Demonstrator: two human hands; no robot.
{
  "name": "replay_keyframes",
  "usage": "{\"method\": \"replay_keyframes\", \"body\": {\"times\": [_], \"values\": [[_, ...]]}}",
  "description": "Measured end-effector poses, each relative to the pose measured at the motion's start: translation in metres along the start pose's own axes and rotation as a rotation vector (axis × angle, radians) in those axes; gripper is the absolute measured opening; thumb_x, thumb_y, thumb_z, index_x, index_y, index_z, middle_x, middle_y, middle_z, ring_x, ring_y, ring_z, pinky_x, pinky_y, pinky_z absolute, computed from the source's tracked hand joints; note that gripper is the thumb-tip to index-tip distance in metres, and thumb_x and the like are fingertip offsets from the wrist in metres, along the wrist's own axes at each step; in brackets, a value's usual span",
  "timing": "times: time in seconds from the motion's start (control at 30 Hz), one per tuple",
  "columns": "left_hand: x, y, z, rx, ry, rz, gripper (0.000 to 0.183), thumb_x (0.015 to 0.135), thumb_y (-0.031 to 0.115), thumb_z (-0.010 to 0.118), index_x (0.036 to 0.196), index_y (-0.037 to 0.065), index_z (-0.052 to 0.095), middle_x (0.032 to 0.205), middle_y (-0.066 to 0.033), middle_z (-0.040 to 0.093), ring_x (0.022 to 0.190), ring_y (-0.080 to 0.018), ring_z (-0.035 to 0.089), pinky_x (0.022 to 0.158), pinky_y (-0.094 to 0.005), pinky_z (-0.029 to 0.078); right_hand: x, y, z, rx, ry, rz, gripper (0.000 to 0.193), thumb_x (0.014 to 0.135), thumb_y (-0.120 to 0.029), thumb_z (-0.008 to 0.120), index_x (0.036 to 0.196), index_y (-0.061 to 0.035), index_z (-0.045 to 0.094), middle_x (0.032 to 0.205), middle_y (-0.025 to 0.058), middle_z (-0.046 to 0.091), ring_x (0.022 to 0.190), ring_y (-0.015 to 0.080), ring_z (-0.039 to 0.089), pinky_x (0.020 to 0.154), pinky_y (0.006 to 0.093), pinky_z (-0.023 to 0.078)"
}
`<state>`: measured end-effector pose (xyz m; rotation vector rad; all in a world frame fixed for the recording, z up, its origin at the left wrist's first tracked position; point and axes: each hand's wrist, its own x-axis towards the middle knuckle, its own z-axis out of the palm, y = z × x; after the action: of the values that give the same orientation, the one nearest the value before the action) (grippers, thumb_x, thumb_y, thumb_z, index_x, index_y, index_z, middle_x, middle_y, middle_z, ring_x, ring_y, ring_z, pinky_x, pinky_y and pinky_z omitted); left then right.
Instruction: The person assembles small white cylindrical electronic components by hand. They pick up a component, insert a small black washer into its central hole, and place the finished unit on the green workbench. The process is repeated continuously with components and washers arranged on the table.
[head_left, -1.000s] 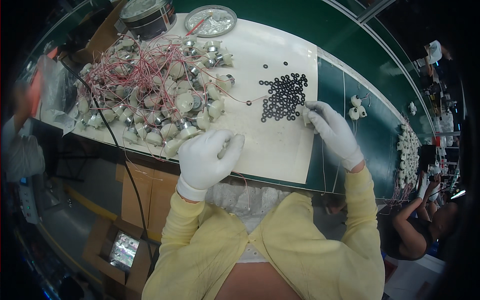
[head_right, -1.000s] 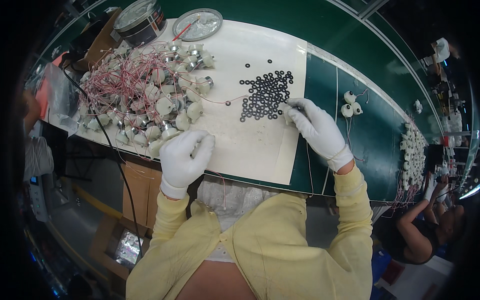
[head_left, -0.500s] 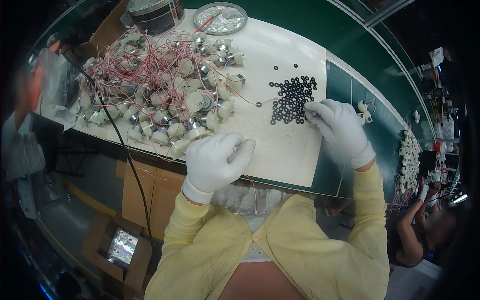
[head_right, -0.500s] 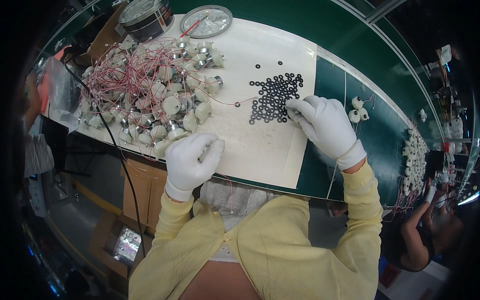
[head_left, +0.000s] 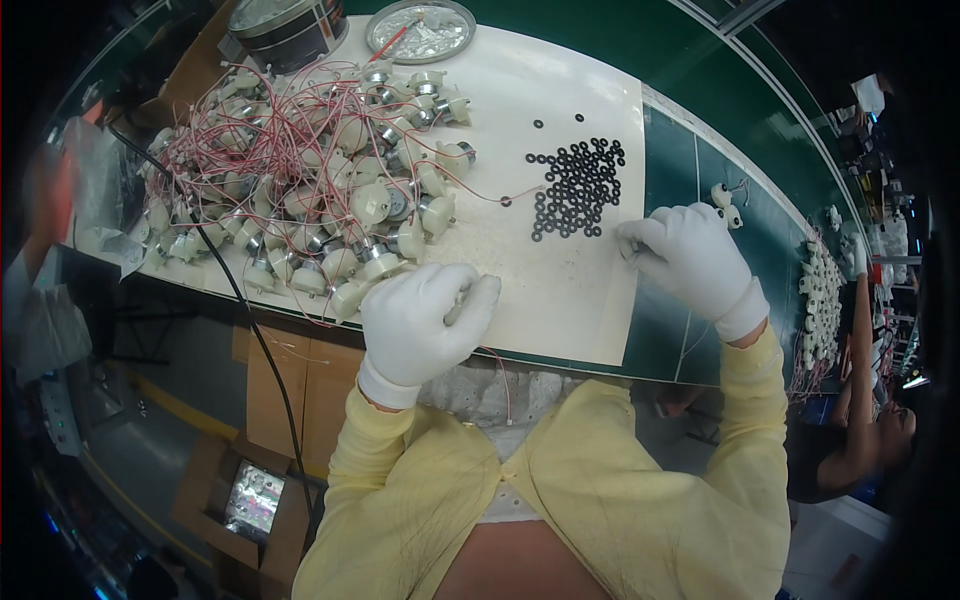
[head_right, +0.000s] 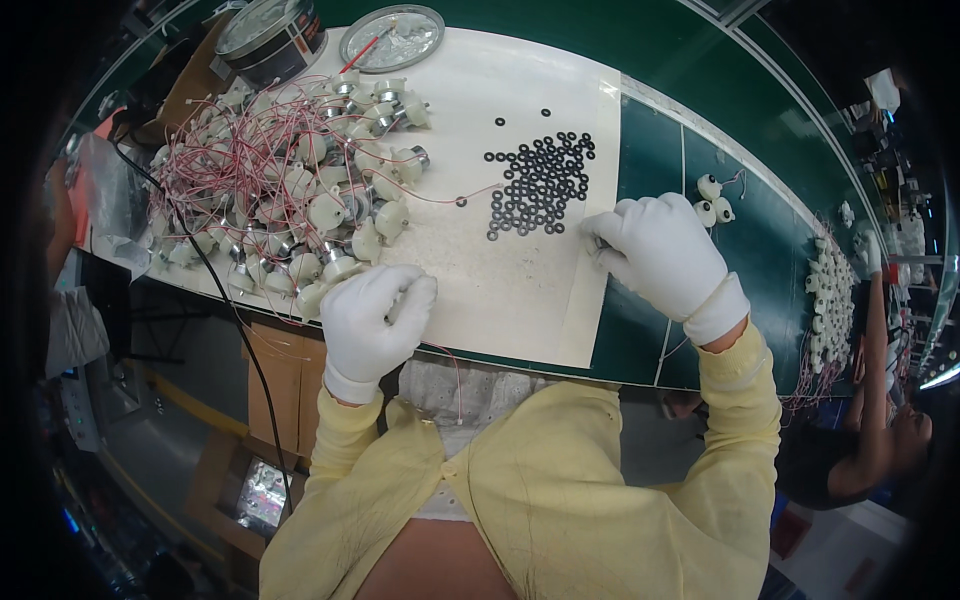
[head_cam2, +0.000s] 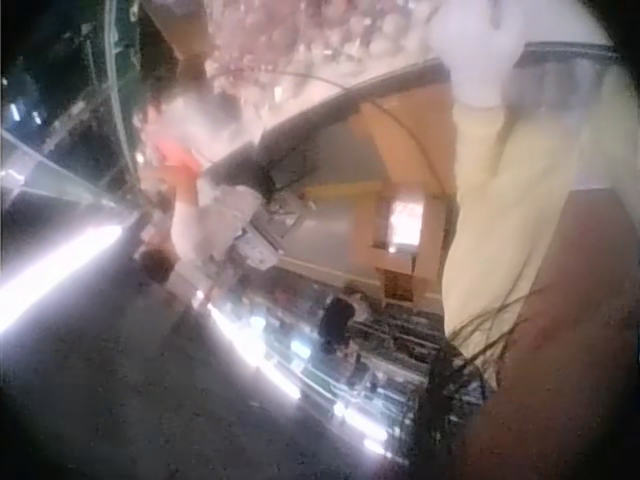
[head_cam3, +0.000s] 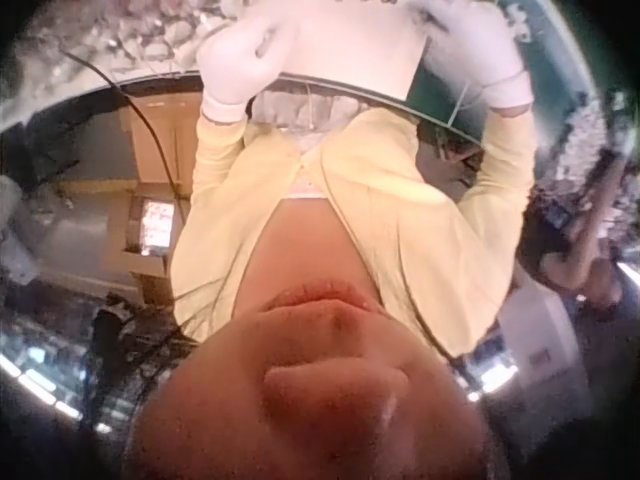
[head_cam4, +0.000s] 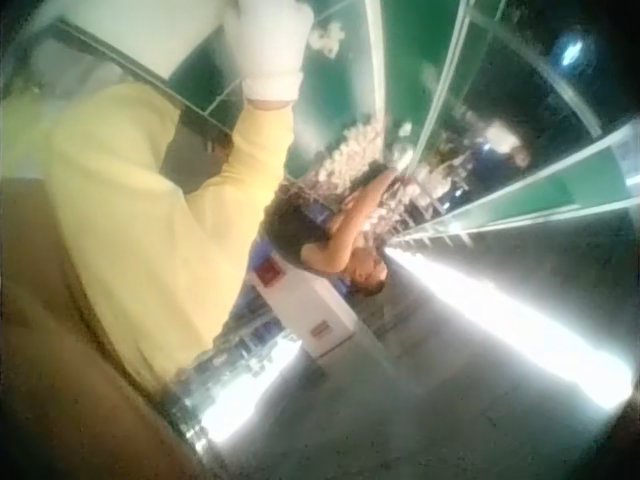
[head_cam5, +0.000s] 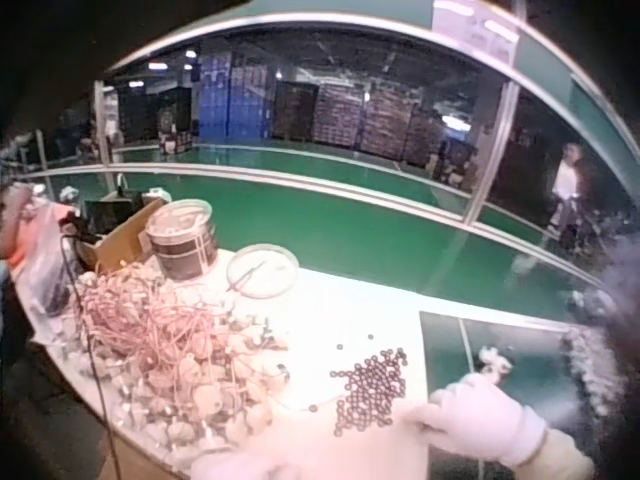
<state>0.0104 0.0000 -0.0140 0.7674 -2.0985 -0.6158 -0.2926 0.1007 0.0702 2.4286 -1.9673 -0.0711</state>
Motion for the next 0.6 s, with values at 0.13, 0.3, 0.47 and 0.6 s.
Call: {"method": "replay_keyframes", "body": {"times": [0.13,0.3,0.47,0.6], "values": [[0.000,-0.002,0.000,-0.005,-0.005,0.003,0.016,0.085,0.020,0.084,0.078,0.012,0.072,0.062,-0.0030,0.061,0.050,-0.0239,0.058,0.049,-0.0352,0.044,-0.004,0.001,0.009,0.080,-0.004,0.088,0.017,0.086,-0.017,0.076,0.102,-0.0160,0.069,0.076,0.0003,0.065,0.071,0.0245,0.064,0.067,0.0399,0.044],[0.000,0.001,0.001,-0.032,0.002,-0.029,0.014,0.086,0.019,0.083,0.080,0.011,0.073,0.066,-0.0041,0.064,0.053,-0.0238,0.059,0.051,-0.0351,0.045,-0.012,-0.025,0.011,-0.207,0.115,0.105,0.013,0.089,-0.024,0.074,0.096,-0.0158,0.066,0.072,0.0030,0.058,0.070,0.0249,0.063,0.066,0.0397,0.043],[0.001,0.008,-0.009,-0.017,-0.095,-0.085,0.009,0.092,0.010,0.075,0.090,0.002,0.075,0.076,-0.0099,0.071,0.063,-0.0257,0.066,0.060,-0.0353,0.050,-0.041,0.009,0.028,-0.324,0.273,0.242,0.032,0.090,-0.008,0.068,0.120,-0.0167,0.069,0.088,0.0016,0.062,0.082,0.0230,0.064,0.073,0.0402,0.047],[-0.001,0.007,-0.009,-0.013,-0.106,-0.092,0.009,0.093,0.010,0.074,0.092,0.001,0.075,0.077,-0.0106,0.072,0.065,-0.0256,0.066,0.061,-0.0352,0.050,-0.077,-0.022,0.030,-0.200,0.263,0.271,0.033,0.090,-0.008,0.067,0.122,-0.0152,0.069,0.105,-0.0002,0.069,0.089,0.0234,0.065,0.078,0.0404,0.046]]}}
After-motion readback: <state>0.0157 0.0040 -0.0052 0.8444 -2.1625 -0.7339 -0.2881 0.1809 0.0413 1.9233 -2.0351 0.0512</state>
